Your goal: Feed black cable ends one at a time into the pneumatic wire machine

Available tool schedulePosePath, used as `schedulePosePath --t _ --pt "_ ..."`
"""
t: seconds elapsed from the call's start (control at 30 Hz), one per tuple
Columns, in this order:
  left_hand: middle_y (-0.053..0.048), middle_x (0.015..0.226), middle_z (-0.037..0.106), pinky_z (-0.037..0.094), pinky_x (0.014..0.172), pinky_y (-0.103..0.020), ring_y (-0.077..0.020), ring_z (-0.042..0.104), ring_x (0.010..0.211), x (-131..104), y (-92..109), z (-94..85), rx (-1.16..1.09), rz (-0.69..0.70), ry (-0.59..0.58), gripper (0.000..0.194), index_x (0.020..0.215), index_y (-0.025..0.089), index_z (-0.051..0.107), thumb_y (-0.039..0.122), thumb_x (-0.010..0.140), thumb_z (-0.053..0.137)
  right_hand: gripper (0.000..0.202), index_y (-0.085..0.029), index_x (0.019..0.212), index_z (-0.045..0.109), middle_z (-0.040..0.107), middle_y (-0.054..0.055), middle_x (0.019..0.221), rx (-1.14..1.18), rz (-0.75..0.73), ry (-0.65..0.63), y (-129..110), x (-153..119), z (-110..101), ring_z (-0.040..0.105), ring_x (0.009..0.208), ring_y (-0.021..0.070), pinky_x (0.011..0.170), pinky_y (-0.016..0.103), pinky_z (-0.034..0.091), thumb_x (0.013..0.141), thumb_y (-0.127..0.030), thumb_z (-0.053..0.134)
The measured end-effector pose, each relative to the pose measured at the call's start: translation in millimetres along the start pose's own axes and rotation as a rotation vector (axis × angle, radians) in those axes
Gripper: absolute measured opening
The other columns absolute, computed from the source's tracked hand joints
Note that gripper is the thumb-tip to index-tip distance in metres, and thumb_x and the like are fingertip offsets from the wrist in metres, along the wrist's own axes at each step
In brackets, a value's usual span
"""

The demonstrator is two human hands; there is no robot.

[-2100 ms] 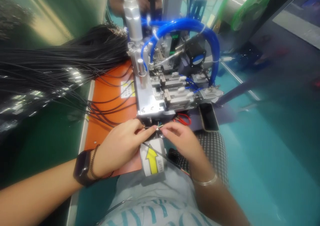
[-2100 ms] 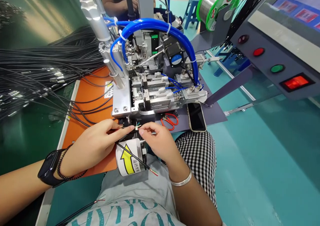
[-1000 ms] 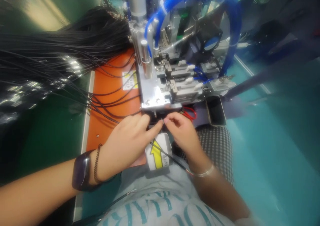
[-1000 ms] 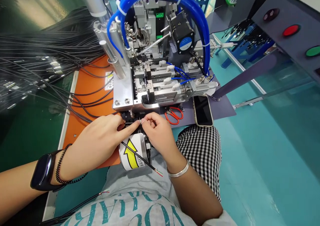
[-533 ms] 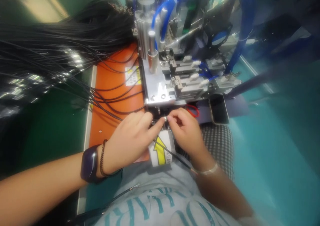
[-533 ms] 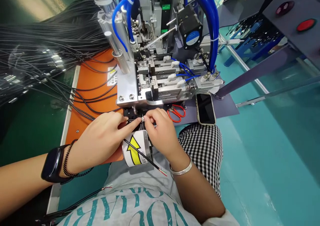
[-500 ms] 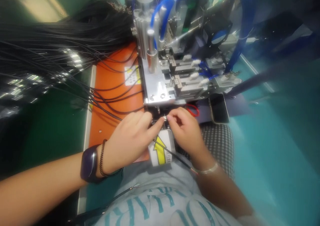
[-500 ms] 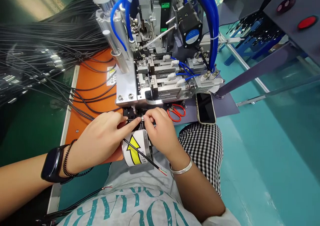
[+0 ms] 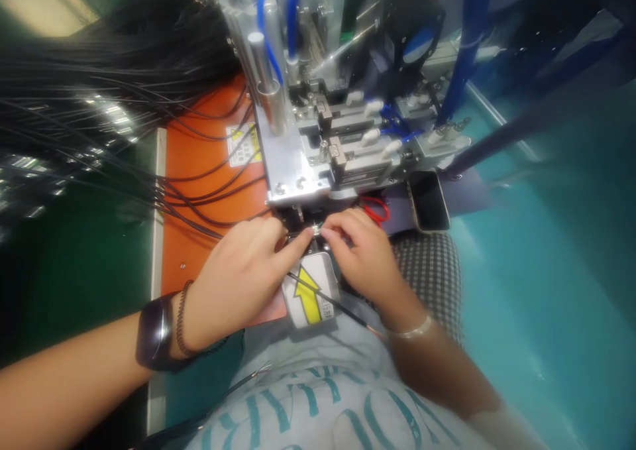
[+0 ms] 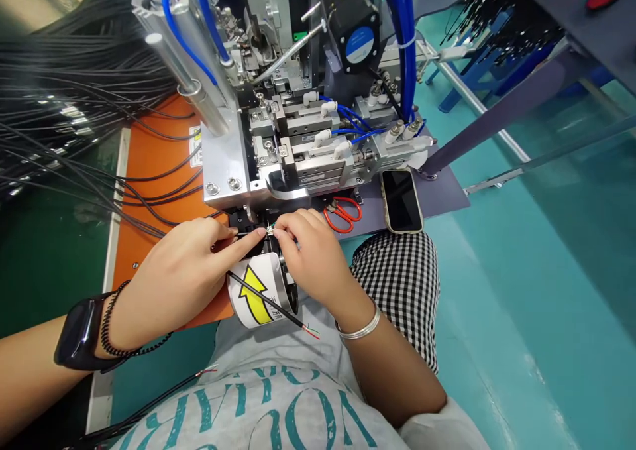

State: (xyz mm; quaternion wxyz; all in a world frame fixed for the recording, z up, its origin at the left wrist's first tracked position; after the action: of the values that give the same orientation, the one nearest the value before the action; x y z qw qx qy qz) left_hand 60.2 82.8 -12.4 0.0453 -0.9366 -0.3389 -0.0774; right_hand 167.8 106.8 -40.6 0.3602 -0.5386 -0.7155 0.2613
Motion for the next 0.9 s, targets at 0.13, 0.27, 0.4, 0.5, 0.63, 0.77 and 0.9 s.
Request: schedulePosePath --t 0.13,0.27,0.4,0.5,0.63,0.77,0.9 --pt "-0.008 0.082 0.047 0.033 0.060 -0.031 -0.0195 0.042 0.069 1 1 -1.5 0.025 0.005 0.018 0.039 0.126 0.018 0.053 0.025 0.089 0.043 0.011 -0.019 0.082 0.053 0.056 0.004 0.080 -0.091 -0.037 -0.006 -8 0 3 0.047 0.078 0.0191 0.073 0.032 0.038 0.089 -0.014 0.046" --pt "-0.007 0.080 0.046 0.032 0.060 -0.031 -0.0190 0.041 0.069 0 1 -0.6 0.034 0.012 0.030 0.038 0.126 0.019 0.053 0.023 0.089 0.044 0.010 -0.019 0.082 0.051 0.055 0.004 0.081 -0.069 -0.004 -0.016 -7 1 4 0.047 0.079 0.0192 0.073 0.033 0.037 0.089 -0.015 0.044" --pt "-0.007 0.083 0.047 0.033 0.060 -0.031 -0.0189 0.042 0.070 -1 -1 -0.3 0.014 0.007 0.038 0.037 0.125 0.020 0.053 0.022 0.089 0.044 0.009 -0.020 0.082 0.051 0.052 0.000 0.077 0.112 0.119 -0.045 7 0 6 0.049 0.075 0.0157 0.069 0.028 0.039 0.089 -0.017 0.047" --pt "-0.008 0.083 0.048 0.035 0.061 -0.031 -0.0188 0.043 0.071 -1 -1 0.2 0.006 0.003 0.025 0.037 0.126 0.020 0.052 0.022 0.090 0.042 0.007 -0.021 0.083 0.053 0.052 -0.001 0.076 0.249 0.221 -0.075 19 -3 12 0.050 0.071 0.0137 0.065 0.026 0.040 0.089 -0.022 0.048" --pt "-0.007 0.081 0.048 0.035 0.060 -0.031 -0.0182 0.042 0.069 -1 1 -1.3 0.024 0.016 0.035 0.038 0.126 0.019 0.053 0.022 0.090 0.041 0.007 -0.020 0.082 0.054 0.053 -0.002 0.075 0.231 0.182 -0.015 15 -3 7 0.051 0.072 0.0132 0.066 0.025 0.041 0.088 -0.018 0.051" --pt "-0.006 0.076 0.045 0.034 0.057 -0.030 -0.0178 0.041 0.067 -3 4 -7.4 0.014 0.027 0.093 0.040 0.127 0.016 0.051 0.022 0.089 0.043 0.010 -0.021 0.081 0.054 0.055 -0.001 0.077 0.197 0.136 0.028 6 -1 0 0.052 0.073 0.0137 0.069 0.026 0.041 0.089 -0.019 0.048" --pt "-0.006 0.077 0.045 0.034 0.057 -0.030 -0.0175 0.040 0.067 -3 4 -7.3 -0.010 0.015 0.082 0.042 0.128 0.016 0.051 0.023 0.087 0.047 0.013 -0.021 0.082 0.056 0.057 0.000 0.080 0.253 0.222 -0.015 17 -3 5 0.054 0.076 0.0146 0.069 0.027 0.042 0.091 -0.026 0.048"
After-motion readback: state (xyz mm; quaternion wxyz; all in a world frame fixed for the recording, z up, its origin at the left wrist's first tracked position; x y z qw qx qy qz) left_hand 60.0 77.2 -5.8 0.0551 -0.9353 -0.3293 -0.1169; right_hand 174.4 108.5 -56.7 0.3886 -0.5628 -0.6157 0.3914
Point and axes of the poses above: each hand's wrist, its own x-axis towards the middle knuckle, its own z-axis out of the palm, y = z × x, the point moved 10 cm from there along x, towards the middle knuckle
